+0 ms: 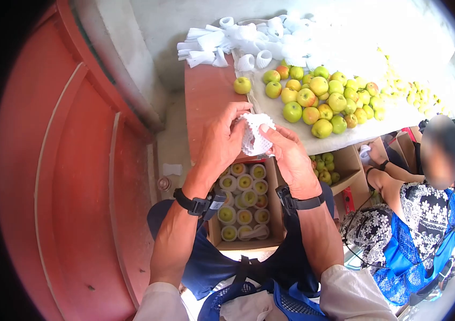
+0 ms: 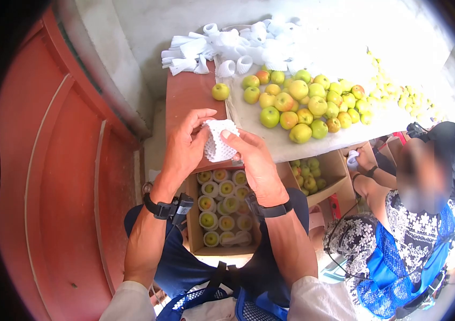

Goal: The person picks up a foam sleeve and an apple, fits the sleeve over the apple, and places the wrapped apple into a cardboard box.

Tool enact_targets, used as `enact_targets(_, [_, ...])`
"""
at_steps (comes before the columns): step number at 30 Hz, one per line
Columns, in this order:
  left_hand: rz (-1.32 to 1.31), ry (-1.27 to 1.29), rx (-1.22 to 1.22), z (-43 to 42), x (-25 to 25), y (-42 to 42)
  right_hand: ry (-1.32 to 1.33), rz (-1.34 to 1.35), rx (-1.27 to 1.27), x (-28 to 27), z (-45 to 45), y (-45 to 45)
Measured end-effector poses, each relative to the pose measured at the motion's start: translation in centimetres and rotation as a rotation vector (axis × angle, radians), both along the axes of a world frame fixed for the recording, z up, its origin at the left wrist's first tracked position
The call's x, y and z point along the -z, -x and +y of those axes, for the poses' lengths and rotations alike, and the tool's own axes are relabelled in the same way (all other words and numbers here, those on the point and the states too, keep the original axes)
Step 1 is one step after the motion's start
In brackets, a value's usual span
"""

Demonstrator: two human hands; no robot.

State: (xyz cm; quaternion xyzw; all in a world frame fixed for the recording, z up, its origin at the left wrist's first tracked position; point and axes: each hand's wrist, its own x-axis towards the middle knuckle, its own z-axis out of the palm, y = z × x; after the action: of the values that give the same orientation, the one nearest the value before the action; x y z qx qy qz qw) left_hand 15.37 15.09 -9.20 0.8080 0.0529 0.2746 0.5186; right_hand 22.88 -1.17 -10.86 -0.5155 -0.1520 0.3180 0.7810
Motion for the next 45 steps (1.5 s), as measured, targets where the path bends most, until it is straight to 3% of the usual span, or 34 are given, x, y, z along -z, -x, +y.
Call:
enact_targets(7, [-0.039,0.06,0.064,-0.1,-0.1,-0.1,-0.1,0.056,-0.006,-0.6,-0.3,0.4])
enact_targets(28, [-0.134,0.196,-0.045,1.4,0.8,-0.7,-0.027,-0.242,0.023,0.3,0.3,0.4])
enact_targets(30, [-0.126,0.387,0.014,1.5,0.6,-0.7,-0.033,-0.499,0.126,0.8,0.7,0.5])
enact_targets(31, [-0.127,0.391,0.015,1.5,0.6,-0.7,-0.029,-0.5,0.126,0.7,0.6,0.6])
enact_targets(33, [-0.141,0.59,0.103,1.7,0.5,-0.7,0.187,-0.739,0.175,0.1,0.4,0.9])
enact_targets(37, [-0.1,0.735,0.134,2.2,0.6,-0.8,0.182,-0.832,0.11,-1.0,0.5,1.2])
enact_targets(45, [-0.193,1.018,0.42,3.4,1.5,-1.0,0.206,-0.905,0.081,-3.4,0.2,2.3])
